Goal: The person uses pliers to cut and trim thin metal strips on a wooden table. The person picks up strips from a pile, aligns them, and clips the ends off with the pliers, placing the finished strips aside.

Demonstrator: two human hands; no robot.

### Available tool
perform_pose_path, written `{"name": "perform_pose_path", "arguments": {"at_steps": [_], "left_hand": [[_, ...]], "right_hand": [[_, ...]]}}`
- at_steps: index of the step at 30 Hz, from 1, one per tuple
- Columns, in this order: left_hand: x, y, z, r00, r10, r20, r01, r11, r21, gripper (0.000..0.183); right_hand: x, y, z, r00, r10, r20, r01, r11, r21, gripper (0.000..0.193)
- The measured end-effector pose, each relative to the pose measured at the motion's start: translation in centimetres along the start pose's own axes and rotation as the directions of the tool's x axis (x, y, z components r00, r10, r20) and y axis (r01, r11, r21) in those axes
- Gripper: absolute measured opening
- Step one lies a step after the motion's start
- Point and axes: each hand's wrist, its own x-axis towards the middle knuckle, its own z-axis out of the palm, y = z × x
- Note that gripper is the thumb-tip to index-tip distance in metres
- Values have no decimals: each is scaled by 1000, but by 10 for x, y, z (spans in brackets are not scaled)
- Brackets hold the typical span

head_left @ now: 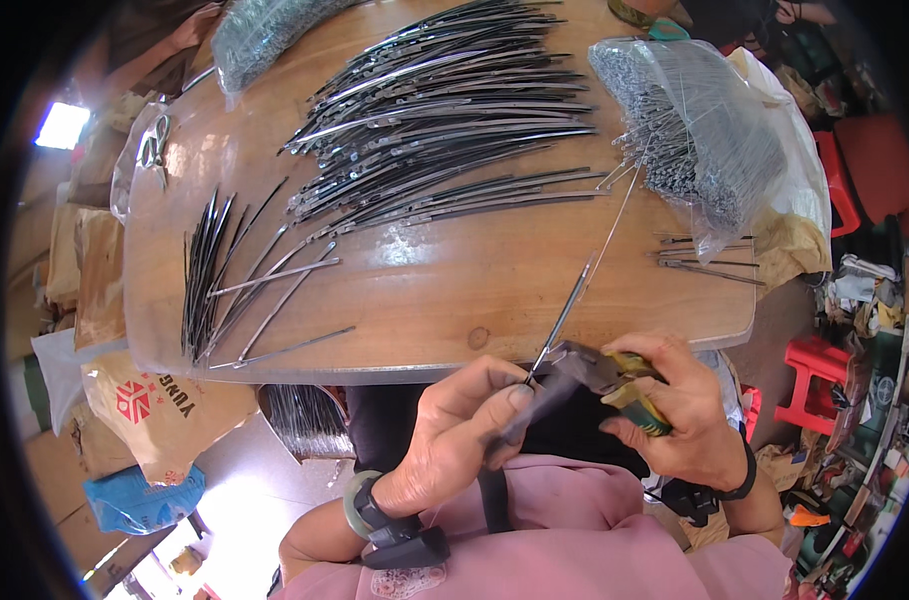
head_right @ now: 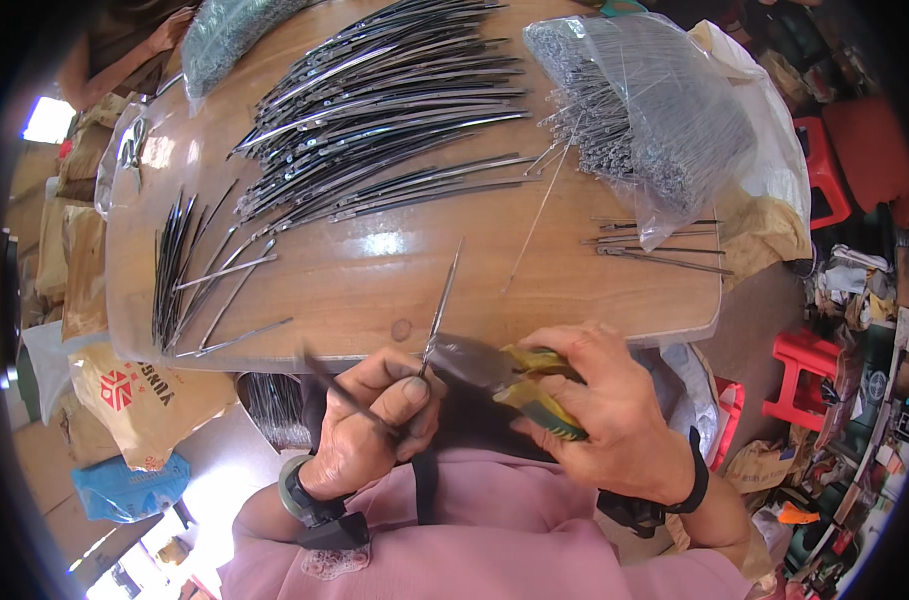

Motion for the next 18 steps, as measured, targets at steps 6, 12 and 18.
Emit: {"name": "perform_pose_path", "arguments": {"at_steps": [6,12,18], "left_hand": [[-2,-4,3,973,228,-44,-220,965,142,16],[0,-2,6,957,287,-45,-268,932,244,12],[-8,-6,-8,954,269,-132,-236,947,218,10]], "right_hand": [[2,1,0,997,39,65,-46,993,110,38],[6,-3,2,989,3,149,-8,999,36,37],[12,-4,18,967,-132,219,146,988,-48,27]]}}
